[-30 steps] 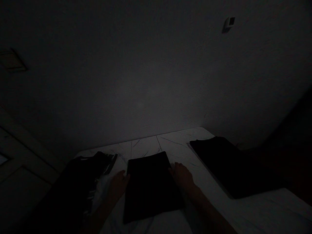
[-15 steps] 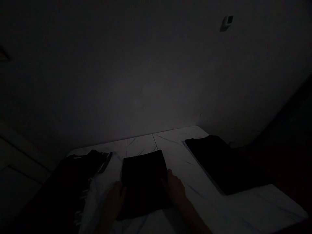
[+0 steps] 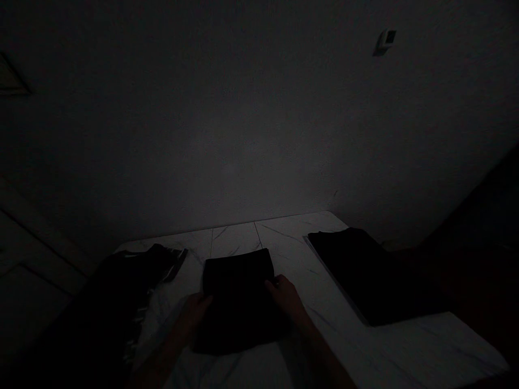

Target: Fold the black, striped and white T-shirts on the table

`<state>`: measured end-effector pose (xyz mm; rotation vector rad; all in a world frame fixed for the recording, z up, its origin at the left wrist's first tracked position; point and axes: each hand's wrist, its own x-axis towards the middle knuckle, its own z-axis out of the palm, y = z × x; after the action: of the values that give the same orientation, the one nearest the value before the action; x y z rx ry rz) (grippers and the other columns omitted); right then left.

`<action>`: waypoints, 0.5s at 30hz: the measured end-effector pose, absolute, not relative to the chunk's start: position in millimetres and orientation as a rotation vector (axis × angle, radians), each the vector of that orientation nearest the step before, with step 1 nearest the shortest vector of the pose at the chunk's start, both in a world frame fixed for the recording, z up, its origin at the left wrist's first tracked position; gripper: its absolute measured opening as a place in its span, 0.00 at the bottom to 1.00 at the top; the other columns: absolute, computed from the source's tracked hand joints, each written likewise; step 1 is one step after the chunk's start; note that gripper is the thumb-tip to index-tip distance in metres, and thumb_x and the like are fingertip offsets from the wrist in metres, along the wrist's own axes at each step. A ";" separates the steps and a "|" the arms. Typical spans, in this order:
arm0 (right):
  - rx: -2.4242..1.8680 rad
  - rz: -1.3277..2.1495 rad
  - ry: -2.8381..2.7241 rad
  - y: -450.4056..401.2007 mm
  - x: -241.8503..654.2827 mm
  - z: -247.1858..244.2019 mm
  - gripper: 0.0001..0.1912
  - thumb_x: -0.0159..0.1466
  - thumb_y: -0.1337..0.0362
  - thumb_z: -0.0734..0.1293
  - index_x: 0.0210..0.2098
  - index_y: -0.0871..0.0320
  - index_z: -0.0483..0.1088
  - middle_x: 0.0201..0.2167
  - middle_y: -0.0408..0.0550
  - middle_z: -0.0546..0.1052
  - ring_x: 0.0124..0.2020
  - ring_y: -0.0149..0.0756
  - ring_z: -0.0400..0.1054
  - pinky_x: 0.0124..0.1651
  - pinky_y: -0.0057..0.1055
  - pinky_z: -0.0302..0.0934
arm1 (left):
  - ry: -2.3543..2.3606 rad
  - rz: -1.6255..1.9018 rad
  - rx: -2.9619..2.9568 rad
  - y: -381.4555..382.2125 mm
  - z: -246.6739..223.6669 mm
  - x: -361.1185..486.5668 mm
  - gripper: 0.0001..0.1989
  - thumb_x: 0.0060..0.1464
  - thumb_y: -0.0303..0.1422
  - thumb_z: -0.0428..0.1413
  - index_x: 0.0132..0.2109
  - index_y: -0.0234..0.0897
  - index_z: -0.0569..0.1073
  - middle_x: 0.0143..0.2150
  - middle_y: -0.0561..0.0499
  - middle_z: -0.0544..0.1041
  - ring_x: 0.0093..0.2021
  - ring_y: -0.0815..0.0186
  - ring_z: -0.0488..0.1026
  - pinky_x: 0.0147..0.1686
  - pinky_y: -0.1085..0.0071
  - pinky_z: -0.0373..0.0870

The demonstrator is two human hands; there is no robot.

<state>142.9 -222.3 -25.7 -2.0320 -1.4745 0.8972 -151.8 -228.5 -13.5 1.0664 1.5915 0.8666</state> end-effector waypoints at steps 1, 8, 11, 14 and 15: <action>-2.007 0.908 -1.447 -221.5 142.8 -27.8 0.20 0.66 0.54 0.67 0.49 0.64 0.72 0.46 0.62 0.80 0.48 0.47 0.76 0.45 0.32 0.63 | 1.600 0.889 1.083 -227.6 -13.1 -150.3 0.17 0.44 0.43 0.67 0.35 0.34 0.79 0.38 0.41 0.84 0.46 0.48 0.80 0.43 0.61 0.76; -1.829 1.099 -1.278 -215.2 143.7 -37.3 0.19 0.66 0.53 0.65 0.43 0.63 0.73 0.44 0.60 0.80 0.46 0.47 0.76 0.42 0.33 0.64 | 1.667 0.906 0.858 -233.6 -15.0 -141.4 0.12 0.54 0.35 0.62 0.44 0.34 0.78 0.48 0.37 0.83 0.49 0.52 0.81 0.50 0.57 0.76; -1.832 1.090 -1.266 -212.6 142.3 -33.7 0.15 0.65 0.55 0.65 0.39 0.63 0.73 0.43 0.62 0.80 0.46 0.49 0.75 0.42 0.35 0.62 | 1.646 0.932 0.900 -231.6 -12.9 -137.6 0.11 0.57 0.33 0.59 0.47 0.34 0.77 0.53 0.38 0.81 0.54 0.53 0.79 0.56 0.58 0.74; -1.789 1.108 -1.248 -214.2 141.8 -30.7 0.08 0.63 0.63 0.65 0.40 0.60 0.71 0.44 0.58 0.79 0.45 0.45 0.74 0.43 0.34 0.62 | 1.611 0.979 0.950 -231.7 -6.0 -133.5 0.13 0.57 0.31 0.57 0.49 0.37 0.76 0.57 0.41 0.79 0.59 0.54 0.75 0.61 0.58 0.70; -1.767 1.132 -1.244 -216.3 142.4 -30.3 0.07 0.63 0.64 0.65 0.40 0.59 0.70 0.43 0.55 0.80 0.44 0.43 0.75 0.42 0.33 0.63 | 1.602 0.982 0.943 -233.8 -3.1 -133.0 0.13 0.57 0.32 0.57 0.50 0.38 0.76 0.58 0.42 0.78 0.60 0.53 0.74 0.61 0.57 0.70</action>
<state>142.4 -216.3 -30.3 -1.7669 -1.2440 1.1318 -133.0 -233.8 -3.1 0.9431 1.6021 0.9821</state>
